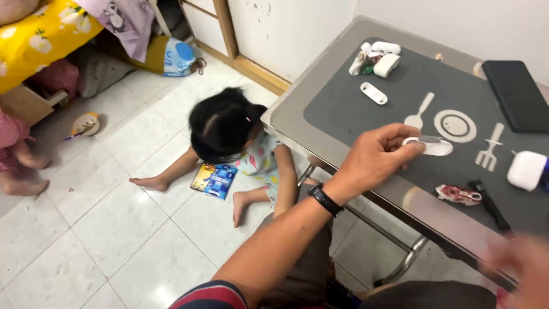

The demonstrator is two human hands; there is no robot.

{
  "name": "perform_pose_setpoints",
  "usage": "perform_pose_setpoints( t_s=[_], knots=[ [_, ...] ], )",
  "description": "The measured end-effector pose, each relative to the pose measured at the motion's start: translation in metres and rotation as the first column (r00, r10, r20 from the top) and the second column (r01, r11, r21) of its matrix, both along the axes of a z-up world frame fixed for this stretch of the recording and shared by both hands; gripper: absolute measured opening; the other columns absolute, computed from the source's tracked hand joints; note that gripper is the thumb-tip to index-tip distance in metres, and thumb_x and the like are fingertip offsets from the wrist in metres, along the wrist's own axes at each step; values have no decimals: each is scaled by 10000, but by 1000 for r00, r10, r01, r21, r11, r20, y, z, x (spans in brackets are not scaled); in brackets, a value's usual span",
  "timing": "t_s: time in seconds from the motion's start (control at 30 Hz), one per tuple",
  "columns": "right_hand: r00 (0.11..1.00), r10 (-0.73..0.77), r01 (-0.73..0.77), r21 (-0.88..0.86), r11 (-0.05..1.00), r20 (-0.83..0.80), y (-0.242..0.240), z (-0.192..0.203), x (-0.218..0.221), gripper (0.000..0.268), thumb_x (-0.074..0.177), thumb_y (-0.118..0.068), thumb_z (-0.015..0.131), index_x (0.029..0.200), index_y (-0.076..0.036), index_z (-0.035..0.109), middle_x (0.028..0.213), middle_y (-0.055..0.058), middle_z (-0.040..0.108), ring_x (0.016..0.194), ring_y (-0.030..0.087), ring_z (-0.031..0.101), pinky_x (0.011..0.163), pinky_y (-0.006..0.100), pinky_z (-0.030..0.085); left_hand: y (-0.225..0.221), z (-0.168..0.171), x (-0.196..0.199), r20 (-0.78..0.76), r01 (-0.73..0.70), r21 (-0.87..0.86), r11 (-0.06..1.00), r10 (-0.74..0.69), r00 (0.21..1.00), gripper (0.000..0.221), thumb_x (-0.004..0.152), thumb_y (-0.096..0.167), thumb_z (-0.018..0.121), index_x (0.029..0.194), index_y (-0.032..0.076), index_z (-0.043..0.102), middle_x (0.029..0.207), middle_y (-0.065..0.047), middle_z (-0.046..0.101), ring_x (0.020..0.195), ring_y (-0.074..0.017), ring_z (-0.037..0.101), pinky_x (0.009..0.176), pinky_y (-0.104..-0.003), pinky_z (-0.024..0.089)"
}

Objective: Repairing a wireless earbud charging case by assembling internal components and securing them with a screwdriver.

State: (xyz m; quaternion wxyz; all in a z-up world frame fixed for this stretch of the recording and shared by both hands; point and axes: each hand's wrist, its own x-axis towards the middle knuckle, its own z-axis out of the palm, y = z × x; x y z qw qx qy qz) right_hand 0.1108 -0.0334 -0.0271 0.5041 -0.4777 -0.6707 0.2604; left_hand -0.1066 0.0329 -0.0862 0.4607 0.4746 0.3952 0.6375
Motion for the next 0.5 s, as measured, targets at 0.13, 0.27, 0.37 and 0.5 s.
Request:
perform_pose_setpoints(
  t_s=[0.13,0.27,0.37,0.5],
  knots=[
    [990,-138,138,-7,990,-20,6,-34,-18,538,1026,82,677,1544,42,534,990,263,694,644,341,681,483,389,545,-3,-9,6,85,159,17,987,-160,984,304,902,167,752,1202,127,722,937,-57,759,760,-69,674,635,-239,567],
    [973,-145,109,-200,974,-177,17,-56,-25,496,911,-84,729,1397,-124,641,867,172,758,550,249,715,429,315,567,-24,11,11,35,255,-81,963,-253,967,299,847,119,779,1133,38,742,901,-168,775,772,-160,718,646,-314,614],
    [938,-89,49,-126,991,-335,9,-39,-34,240,929,-16,657,1151,37,732,623,217,706,432,238,673,401,333,602,-33,30,14,-56,342,-32,939,-344,937,245,862,96,779,1101,48,765,727,-85,755,638,-63,627,560,-221,533],
    [963,-7,-5,-45,999,-270,13,-14,-32,156,904,-61,695,999,28,782,488,138,674,348,196,640,325,293,569,-32,45,17,-108,294,-6,956,-293,950,153,860,98,780,997,29,780,620,-83,726,532,-91,631,492,-228,522]
  ],
)
